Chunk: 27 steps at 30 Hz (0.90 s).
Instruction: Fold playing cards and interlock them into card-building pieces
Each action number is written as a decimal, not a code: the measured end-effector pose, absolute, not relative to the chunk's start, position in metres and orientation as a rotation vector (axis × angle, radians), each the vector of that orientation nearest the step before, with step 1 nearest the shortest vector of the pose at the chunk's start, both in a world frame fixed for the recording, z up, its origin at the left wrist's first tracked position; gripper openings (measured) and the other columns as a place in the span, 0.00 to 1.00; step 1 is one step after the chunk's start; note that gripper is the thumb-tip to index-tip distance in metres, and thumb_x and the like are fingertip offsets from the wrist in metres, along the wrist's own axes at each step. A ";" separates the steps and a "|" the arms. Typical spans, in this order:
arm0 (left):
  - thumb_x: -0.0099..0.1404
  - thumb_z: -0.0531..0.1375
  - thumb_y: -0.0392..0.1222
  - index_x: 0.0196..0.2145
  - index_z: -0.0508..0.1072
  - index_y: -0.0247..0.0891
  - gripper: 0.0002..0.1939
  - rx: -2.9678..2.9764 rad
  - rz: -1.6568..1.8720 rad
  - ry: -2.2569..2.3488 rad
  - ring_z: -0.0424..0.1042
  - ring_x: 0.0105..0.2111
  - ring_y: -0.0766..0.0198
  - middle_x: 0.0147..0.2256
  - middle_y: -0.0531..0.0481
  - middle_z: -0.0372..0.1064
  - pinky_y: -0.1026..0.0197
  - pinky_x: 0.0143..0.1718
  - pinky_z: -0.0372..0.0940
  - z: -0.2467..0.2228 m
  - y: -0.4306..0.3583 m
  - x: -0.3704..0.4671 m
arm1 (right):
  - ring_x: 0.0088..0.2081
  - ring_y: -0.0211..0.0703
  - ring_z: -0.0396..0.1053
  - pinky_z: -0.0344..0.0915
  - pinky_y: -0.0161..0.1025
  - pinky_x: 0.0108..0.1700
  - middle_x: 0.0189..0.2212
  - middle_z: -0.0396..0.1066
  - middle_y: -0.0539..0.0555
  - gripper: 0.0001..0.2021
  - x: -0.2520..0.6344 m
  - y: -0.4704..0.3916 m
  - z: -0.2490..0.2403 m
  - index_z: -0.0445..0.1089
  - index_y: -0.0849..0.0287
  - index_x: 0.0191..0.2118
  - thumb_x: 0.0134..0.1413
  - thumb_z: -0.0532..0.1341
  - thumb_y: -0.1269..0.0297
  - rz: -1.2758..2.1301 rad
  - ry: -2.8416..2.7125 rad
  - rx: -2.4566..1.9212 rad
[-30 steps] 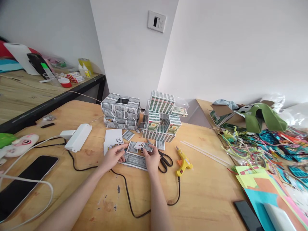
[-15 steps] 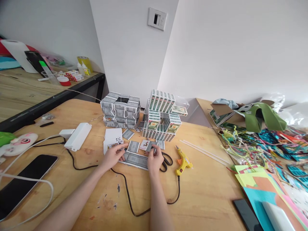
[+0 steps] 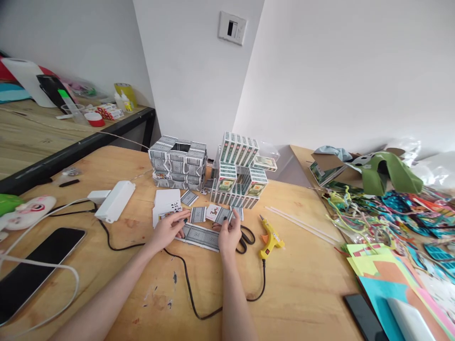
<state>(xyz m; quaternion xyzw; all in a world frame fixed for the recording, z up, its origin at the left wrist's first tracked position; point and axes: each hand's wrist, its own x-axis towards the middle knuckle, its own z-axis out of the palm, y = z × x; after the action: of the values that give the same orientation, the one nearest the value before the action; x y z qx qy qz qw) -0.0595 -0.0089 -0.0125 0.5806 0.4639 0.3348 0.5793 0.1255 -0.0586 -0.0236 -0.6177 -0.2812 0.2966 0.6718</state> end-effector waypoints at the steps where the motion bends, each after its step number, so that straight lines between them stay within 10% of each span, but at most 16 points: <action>1: 0.56 0.54 0.36 0.51 0.65 0.38 0.23 1.357 0.779 1.090 0.68 0.17 0.72 0.50 0.40 0.65 0.64 0.20 0.67 -0.012 -0.009 -0.059 | 0.20 0.45 0.71 0.68 0.40 0.23 0.24 0.68 0.48 0.29 0.126 -0.059 -0.023 0.51 0.59 0.57 0.47 0.54 0.61 0.629 -0.623 -1.400; 27: 0.57 0.53 0.36 0.49 0.67 0.39 0.20 1.393 0.756 1.136 0.69 0.18 0.70 0.50 0.44 0.66 0.62 0.20 0.69 -0.007 -0.010 -0.059 | 0.20 0.43 0.71 0.68 0.38 0.24 0.22 0.66 0.47 0.25 0.126 -0.060 -0.028 0.53 0.58 0.54 0.49 0.54 0.61 0.669 -0.628 -1.425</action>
<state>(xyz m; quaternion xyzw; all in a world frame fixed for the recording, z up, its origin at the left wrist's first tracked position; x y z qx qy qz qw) -0.0587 -0.0103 -0.0075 0.5912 0.4821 0.3210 0.5612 0.1255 -0.0602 -0.0276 -0.6303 -0.2776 0.2957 0.6620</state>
